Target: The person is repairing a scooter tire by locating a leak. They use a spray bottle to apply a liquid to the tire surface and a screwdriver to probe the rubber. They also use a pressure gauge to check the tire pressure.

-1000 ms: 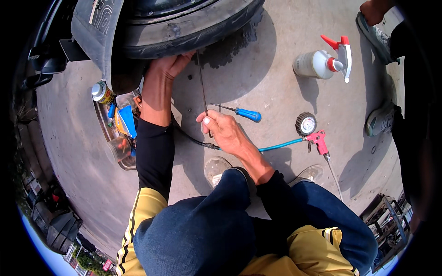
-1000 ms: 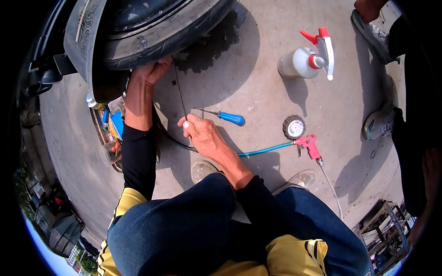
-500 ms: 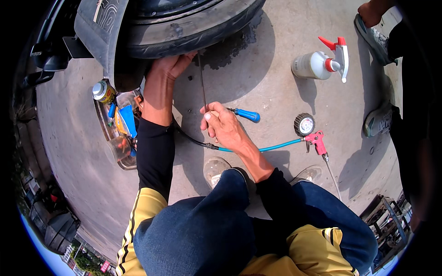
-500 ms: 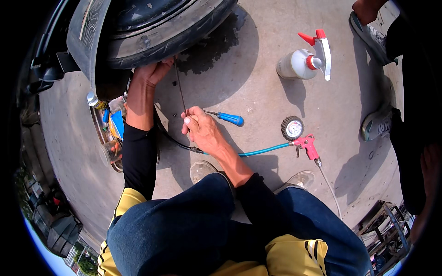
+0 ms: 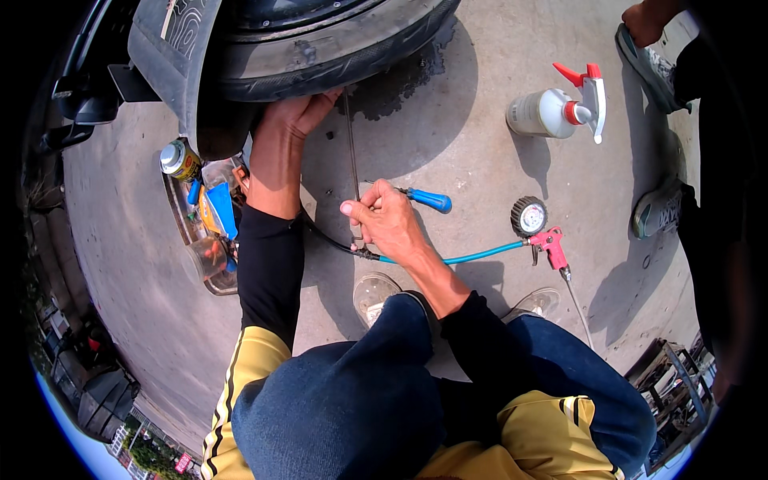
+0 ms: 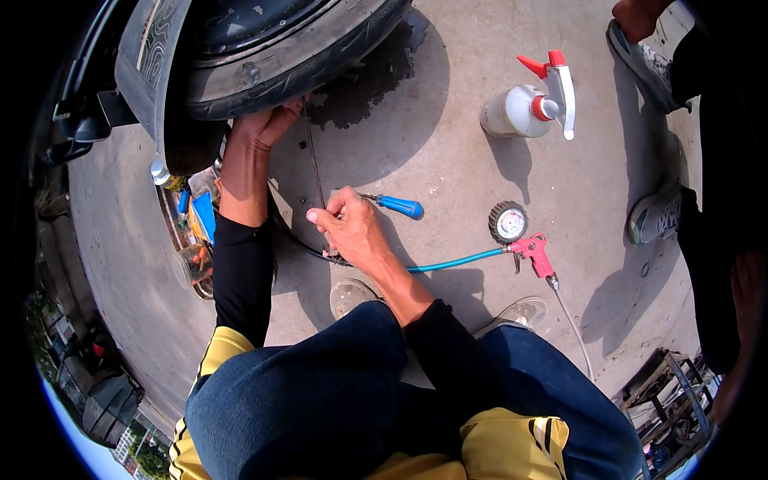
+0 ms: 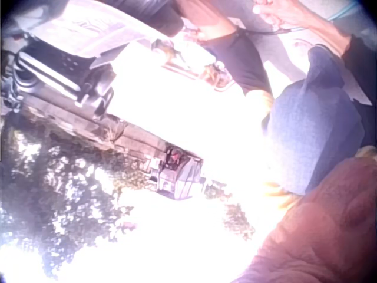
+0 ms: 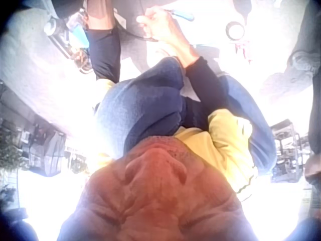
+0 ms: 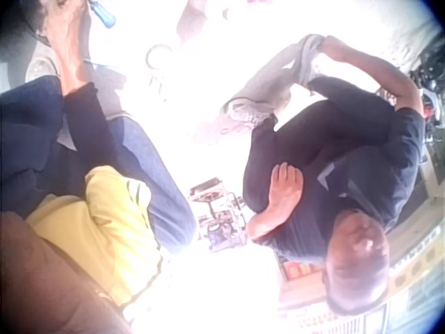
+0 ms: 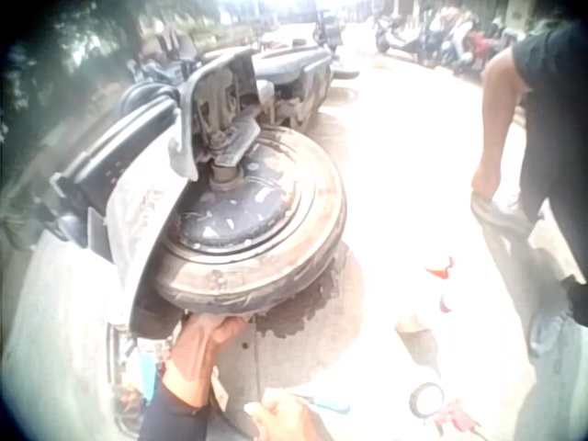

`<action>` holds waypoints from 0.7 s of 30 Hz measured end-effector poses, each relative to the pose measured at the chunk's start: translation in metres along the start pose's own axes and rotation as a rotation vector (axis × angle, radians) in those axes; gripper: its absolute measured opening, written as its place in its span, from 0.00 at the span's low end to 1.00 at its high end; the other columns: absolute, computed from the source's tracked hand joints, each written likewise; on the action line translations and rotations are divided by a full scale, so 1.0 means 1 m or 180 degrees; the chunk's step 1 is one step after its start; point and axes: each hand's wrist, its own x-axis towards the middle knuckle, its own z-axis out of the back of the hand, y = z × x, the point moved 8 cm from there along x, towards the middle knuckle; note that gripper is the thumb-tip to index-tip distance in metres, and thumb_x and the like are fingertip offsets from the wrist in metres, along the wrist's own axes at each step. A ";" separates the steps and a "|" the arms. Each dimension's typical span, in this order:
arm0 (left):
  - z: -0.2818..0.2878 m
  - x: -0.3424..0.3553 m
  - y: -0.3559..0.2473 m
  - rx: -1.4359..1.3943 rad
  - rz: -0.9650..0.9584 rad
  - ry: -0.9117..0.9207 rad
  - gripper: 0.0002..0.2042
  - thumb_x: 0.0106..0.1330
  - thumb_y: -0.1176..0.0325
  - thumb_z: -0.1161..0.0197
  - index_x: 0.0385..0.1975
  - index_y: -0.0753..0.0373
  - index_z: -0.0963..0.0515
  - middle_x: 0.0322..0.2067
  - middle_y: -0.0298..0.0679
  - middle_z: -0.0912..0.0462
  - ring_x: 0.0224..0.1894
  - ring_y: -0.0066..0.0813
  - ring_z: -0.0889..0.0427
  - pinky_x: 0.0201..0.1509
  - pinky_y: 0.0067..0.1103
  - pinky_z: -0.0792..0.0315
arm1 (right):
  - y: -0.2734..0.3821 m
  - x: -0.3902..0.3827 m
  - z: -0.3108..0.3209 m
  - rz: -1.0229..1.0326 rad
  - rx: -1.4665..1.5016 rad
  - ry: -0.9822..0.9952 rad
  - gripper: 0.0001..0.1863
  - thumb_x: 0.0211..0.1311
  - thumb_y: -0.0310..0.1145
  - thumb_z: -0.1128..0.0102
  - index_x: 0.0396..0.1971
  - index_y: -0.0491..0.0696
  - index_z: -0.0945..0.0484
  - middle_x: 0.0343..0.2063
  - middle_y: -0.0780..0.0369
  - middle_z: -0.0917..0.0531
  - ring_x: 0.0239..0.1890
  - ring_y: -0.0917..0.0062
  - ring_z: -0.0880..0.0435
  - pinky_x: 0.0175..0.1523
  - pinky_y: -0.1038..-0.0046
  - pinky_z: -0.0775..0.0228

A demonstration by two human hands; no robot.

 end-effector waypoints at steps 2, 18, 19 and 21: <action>-0.003 -0.001 0.000 0.0033 -0.0078 -0.0003 0.14 0.80 0.69 0.39 0.60 0.64 0.23 0.49 0.42 0.16 0.45 0.28 0.20 0.35 0.13 0.27 | -0.003 0.001 0.001 -0.0043 -0.0085 0.0003 0.12 0.79 0.34 0.36 0.44 0.40 0.25 0.26 0.63 0.17 0.21 0.86 0.22 0.30 0.77 0.22; 0.009 0.005 -0.003 0.0212 -0.0070 0.0582 0.14 0.80 0.66 0.37 0.61 0.60 0.20 0.55 0.39 0.13 0.53 0.32 0.13 0.54 0.28 0.16 | -0.001 0.000 -0.003 -0.0023 0.0535 0.0231 0.11 0.80 0.32 0.39 0.46 0.38 0.20 0.34 0.59 0.11 0.23 0.85 0.19 0.27 0.81 0.29; 0.008 0.004 -0.002 0.0188 -0.0088 0.0549 0.14 0.80 0.66 0.37 0.61 0.60 0.20 0.55 0.39 0.13 0.53 0.31 0.13 0.53 0.28 0.17 | 0.000 -0.001 -0.002 -0.0065 0.0469 0.0203 0.11 0.79 0.33 0.38 0.45 0.38 0.21 0.34 0.59 0.11 0.23 0.85 0.19 0.27 0.81 0.29; -0.006 -0.002 0.002 0.0270 -0.0229 0.0068 0.14 0.79 0.69 0.38 0.60 0.62 0.21 0.49 0.40 0.13 0.42 0.26 0.17 0.39 0.19 0.23 | 0.002 0.001 0.002 -0.0069 0.0342 0.0177 0.12 0.78 0.34 0.36 0.45 0.39 0.21 0.33 0.59 0.11 0.23 0.85 0.18 0.26 0.81 0.30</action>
